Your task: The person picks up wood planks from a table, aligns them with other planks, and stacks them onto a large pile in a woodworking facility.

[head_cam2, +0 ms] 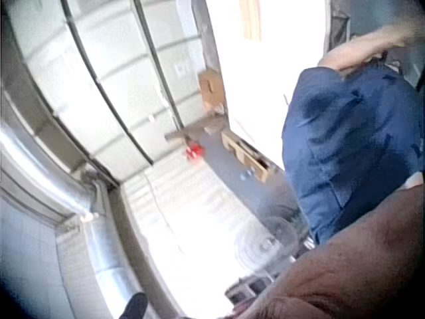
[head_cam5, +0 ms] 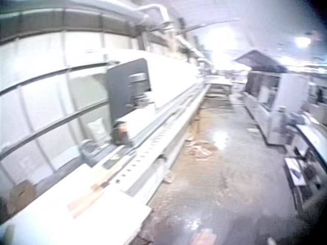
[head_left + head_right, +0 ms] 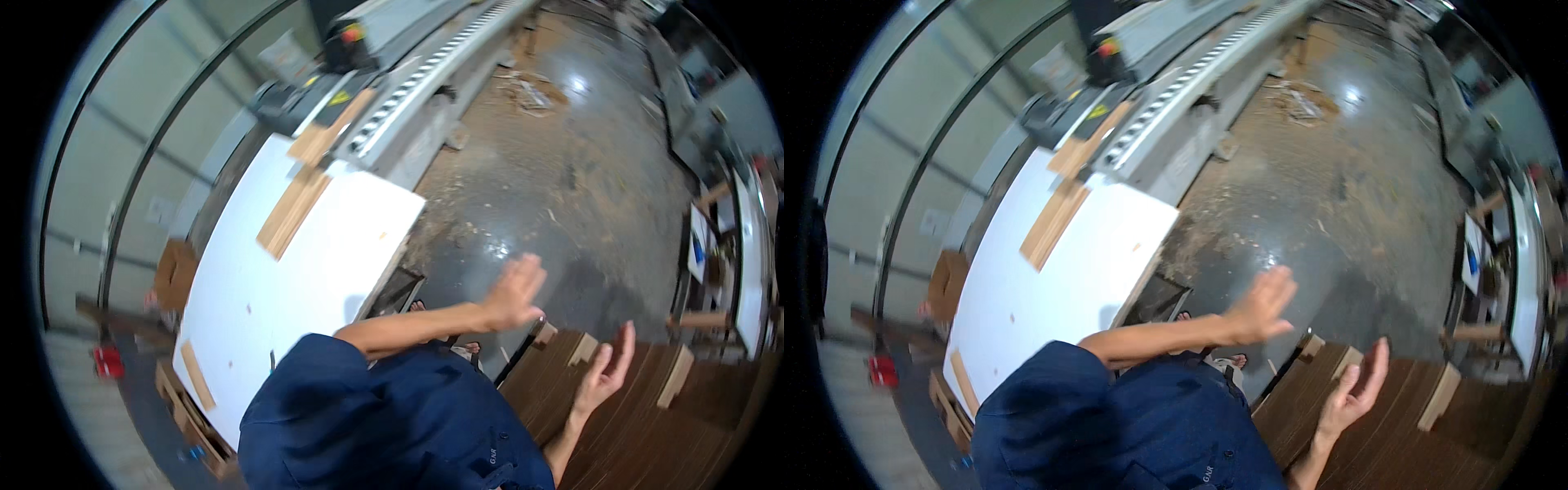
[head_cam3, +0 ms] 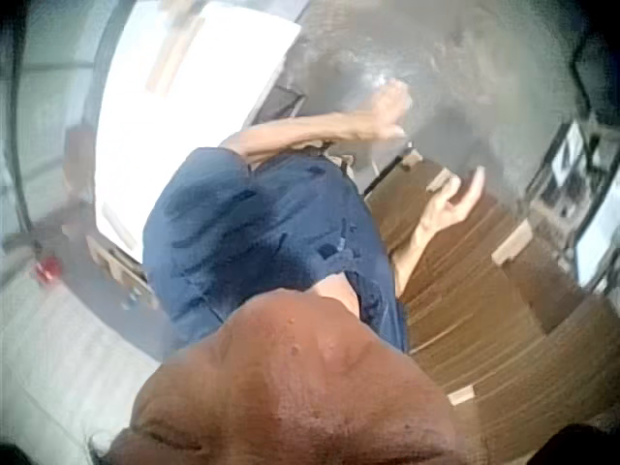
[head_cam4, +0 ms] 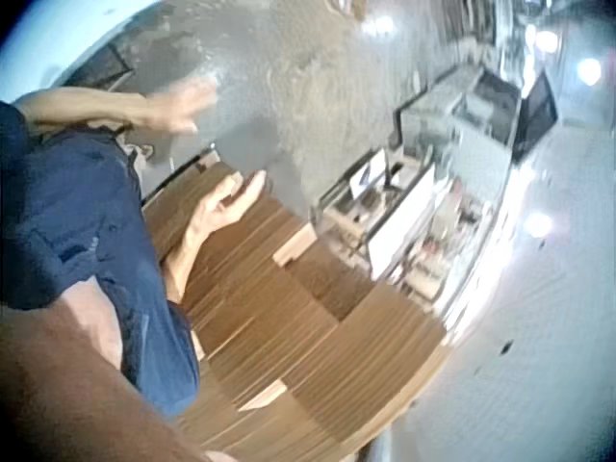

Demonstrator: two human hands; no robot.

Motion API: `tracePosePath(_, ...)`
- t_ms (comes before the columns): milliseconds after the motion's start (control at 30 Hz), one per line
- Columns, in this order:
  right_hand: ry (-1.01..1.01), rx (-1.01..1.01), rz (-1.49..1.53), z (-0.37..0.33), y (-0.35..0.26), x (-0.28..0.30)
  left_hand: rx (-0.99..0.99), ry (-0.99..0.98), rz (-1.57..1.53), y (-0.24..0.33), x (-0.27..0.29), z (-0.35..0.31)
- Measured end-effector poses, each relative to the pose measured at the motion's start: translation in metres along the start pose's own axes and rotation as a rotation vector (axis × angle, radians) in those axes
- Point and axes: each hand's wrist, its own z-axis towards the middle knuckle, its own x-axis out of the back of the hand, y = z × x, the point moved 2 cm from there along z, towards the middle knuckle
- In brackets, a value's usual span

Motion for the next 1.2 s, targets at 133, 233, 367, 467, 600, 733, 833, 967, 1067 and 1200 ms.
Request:
tracePosePath(133, -0.32, -0.231, 0.047, -0.025, 0.027, -0.049, 0.485, 0.513, 0.176, -0.146, 0.101, -0.102)
tracePosePath(233, -0.49, -0.221, 0.042, -0.018, 0.009, -0.114, 0.927, 0.694, 0.427, -0.266, 0.177, -0.2)
tracePosePath(367, -0.725, 0.14, 0.003, 0.0, -0.05, -0.217, 1.255, 0.674, 0.642, -0.344, 0.244, -0.3)
tracePosePath(467, -0.93, 0.317, 0.042, -0.01, -0.105, -0.302, 1.329, 0.616, 0.617, -0.366, 0.232, -0.323)
tracePosePath(600, -1.107, 0.53, 0.237, -0.058, -0.139, -0.42, 1.23, 0.515, 0.573, -0.328, 0.204, -0.303)
tracePosePath(733, -1.313, 0.741, 0.309, -0.127, -0.168, -0.521, 1.193, 0.549, 0.593, -0.277, 0.167, -0.307)
tracePosePath(833, -1.277, 1.121, 0.086, -0.152, -0.148, -0.575, 1.25, 0.538, 0.588, -0.262, 0.155, -0.312)
tracePosePath(967, -1.203, 1.246, -0.1, -0.107, -0.134, -0.617, 1.2, 0.556, 0.633, -0.253, 0.154, -0.317)
tracePosePath(1067, -1.212, 1.084, -0.277, -0.049, -0.116, -0.648, 1.209, 0.565, 0.577, -0.251, 0.162, -0.309)
tracePosePath(1200, -1.198, 1.137, -0.063, 0.0, -0.095, -0.654, 1.239, 0.535, 0.546, -0.253, 0.16, -0.313)
